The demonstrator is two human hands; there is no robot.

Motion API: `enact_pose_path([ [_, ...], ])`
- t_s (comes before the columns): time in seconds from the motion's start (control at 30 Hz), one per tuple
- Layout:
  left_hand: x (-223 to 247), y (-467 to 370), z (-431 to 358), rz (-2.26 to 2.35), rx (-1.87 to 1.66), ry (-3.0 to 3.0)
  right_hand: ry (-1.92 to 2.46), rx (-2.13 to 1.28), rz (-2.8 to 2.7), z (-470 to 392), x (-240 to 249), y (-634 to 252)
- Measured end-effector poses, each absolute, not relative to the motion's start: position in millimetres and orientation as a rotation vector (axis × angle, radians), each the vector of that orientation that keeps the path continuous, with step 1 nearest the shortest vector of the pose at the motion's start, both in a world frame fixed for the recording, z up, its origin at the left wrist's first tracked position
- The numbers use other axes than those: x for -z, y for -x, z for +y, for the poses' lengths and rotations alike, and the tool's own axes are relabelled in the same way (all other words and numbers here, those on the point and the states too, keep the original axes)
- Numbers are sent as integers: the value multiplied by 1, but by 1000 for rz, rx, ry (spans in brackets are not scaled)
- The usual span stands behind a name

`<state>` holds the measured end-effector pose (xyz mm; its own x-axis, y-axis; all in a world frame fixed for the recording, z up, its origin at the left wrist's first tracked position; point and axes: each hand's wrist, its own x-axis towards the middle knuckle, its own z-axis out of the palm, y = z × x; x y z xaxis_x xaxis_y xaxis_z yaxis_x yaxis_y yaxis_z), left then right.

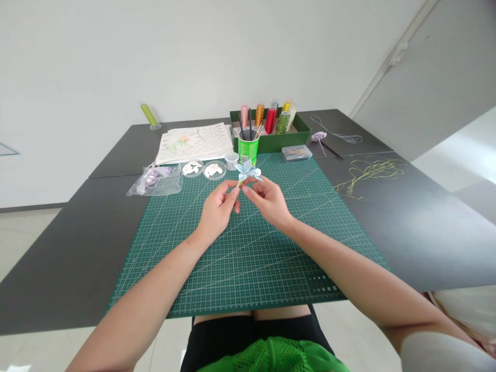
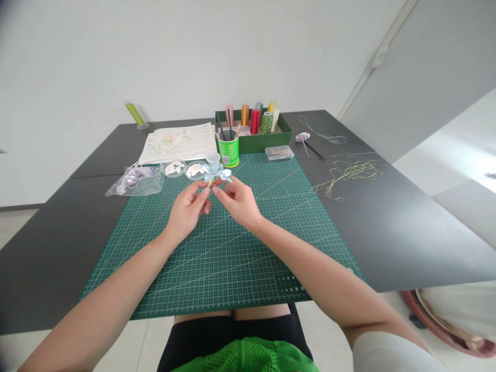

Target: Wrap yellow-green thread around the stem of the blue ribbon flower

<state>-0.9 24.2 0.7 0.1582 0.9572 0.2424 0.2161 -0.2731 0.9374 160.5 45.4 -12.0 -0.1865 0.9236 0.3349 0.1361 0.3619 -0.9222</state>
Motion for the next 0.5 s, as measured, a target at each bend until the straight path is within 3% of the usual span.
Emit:
enact_pose_path([
  [0.5,0,8,31,1394,-1066,-1591,854,-279,-2096,45,1,-182],
])
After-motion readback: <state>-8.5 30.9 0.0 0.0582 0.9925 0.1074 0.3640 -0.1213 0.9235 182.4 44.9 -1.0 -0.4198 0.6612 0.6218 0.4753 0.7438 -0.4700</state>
